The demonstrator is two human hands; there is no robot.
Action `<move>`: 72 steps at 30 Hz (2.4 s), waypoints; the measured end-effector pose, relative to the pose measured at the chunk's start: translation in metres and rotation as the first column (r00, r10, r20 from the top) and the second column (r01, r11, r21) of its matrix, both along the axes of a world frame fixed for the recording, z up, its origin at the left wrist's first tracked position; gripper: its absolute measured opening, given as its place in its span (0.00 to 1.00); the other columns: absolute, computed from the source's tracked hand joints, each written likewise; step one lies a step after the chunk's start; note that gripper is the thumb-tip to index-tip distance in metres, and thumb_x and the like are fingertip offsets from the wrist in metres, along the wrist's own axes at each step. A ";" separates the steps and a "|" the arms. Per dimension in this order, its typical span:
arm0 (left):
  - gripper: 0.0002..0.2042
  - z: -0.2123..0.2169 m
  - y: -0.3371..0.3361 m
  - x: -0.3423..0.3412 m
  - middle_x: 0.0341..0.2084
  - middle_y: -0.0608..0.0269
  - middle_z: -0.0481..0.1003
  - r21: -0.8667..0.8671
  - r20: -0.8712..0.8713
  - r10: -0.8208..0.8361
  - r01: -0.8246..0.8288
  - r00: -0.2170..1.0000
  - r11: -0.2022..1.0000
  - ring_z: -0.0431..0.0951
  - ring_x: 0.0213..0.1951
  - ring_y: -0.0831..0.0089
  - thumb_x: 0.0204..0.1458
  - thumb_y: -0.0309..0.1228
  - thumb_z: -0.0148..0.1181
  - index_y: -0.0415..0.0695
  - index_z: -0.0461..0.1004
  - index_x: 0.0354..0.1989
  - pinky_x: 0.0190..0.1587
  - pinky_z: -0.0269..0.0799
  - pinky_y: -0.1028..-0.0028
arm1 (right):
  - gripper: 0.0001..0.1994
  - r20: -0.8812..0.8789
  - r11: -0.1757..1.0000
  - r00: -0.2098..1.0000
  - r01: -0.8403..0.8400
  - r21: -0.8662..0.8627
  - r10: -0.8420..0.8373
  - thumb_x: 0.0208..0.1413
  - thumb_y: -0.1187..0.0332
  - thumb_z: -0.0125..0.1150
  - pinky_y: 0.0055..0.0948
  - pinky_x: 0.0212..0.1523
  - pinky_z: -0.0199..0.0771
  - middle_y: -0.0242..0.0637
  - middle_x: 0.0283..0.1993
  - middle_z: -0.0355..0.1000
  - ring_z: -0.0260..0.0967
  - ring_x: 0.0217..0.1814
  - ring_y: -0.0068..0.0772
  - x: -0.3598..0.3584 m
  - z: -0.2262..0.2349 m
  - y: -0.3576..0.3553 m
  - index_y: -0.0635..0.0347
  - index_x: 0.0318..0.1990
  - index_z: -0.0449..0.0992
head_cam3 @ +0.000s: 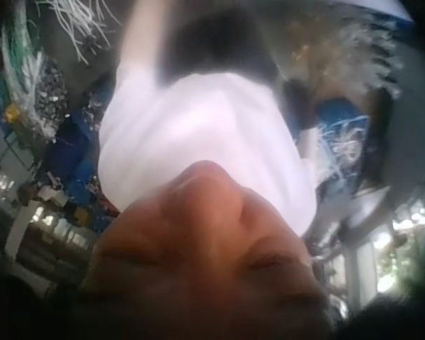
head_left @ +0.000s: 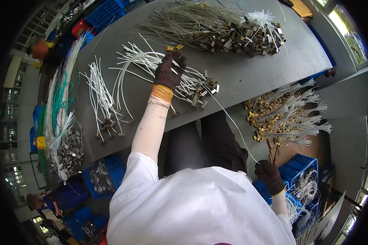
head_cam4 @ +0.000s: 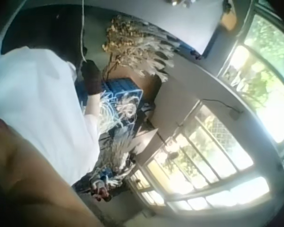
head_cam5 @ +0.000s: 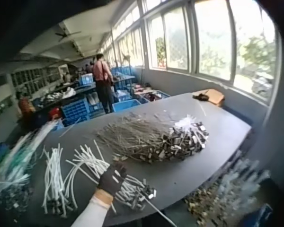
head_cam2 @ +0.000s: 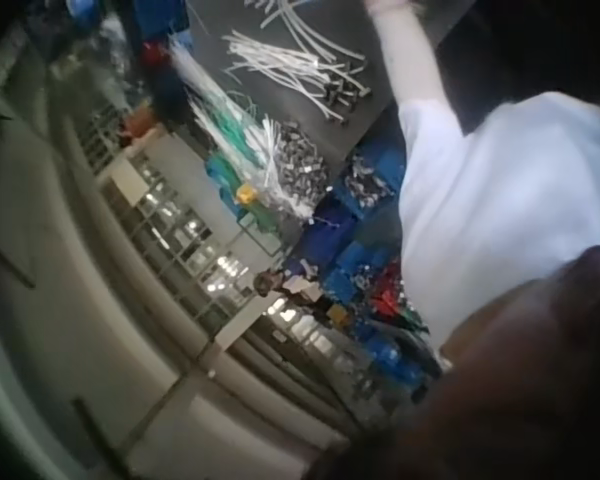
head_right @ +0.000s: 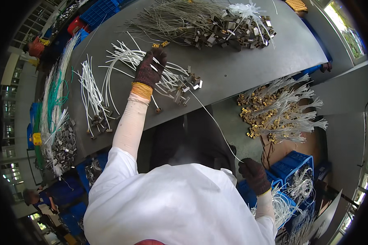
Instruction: Arrange and sort white curved electronic components on a workbench in a manufacturing setting.
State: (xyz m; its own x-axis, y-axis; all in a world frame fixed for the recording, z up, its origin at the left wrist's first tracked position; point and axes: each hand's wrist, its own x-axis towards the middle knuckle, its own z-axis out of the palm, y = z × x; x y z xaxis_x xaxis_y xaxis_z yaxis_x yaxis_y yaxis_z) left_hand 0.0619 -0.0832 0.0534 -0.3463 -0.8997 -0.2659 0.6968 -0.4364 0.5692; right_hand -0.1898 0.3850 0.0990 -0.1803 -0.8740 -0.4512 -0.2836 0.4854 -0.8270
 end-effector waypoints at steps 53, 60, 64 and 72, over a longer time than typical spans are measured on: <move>0.14 0.035 0.151 0.036 0.38 0.59 0.80 -0.639 0.759 0.501 0.621 0.416 0.453 0.79 0.39 0.73 0.66 0.32 0.47 0.38 0.77 0.49 0.41 0.74 0.74 | 0.24 -0.174 0.860 0.983 -0.141 -0.490 0.062 0.47 0.61 0.73 0.35 0.40 0.74 0.41 0.38 0.75 0.75 0.37 0.37 0.132 0.002 -0.274 0.56 0.51 0.74; 0.16 0.017 0.124 0.061 0.39 0.65 0.80 -0.559 0.705 0.285 0.262 0.649 0.786 0.78 0.39 0.78 0.65 0.38 0.51 0.40 0.77 0.50 0.39 0.74 0.77 | 0.24 -0.508 0.840 0.859 -0.326 -0.433 0.072 0.50 0.55 0.70 0.40 0.37 0.74 0.41 0.33 0.76 0.75 0.36 0.44 0.108 -0.013 -0.330 0.56 0.51 0.74; 0.17 0.029 0.114 0.076 0.39 0.63 0.80 -0.077 0.598 -0.089 0.168 0.797 0.983 0.80 0.39 0.75 0.64 0.39 0.52 0.40 0.74 0.53 0.38 0.77 0.75 | 0.22 -0.679 0.736 0.734 -0.455 -0.501 -0.009 0.56 0.59 0.62 0.45 0.43 0.74 0.48 0.43 0.75 0.74 0.45 0.53 0.090 -0.018 -0.415 0.56 0.56 0.70; 0.16 0.013 0.081 0.066 0.41 0.51 0.79 0.006 0.237 -0.027 0.026 0.971 1.000 0.82 0.42 0.60 0.65 0.35 0.48 0.34 0.70 0.51 0.46 0.79 0.65 | 0.12 -0.877 0.797 0.454 -0.583 -0.161 0.155 0.56 0.68 0.54 0.47 0.51 0.73 0.52 0.50 0.71 0.72 0.51 0.56 0.123 -0.068 -0.570 0.59 0.47 0.73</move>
State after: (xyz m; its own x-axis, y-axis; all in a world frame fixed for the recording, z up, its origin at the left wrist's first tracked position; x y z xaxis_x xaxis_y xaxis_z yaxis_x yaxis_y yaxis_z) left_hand 0.1282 -0.0023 0.0660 -0.2968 -0.8900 -0.3461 0.5300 -0.4550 0.7156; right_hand -0.0670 -0.1848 0.0315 0.1231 -0.9879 0.0943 -0.9690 -0.1402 -0.2036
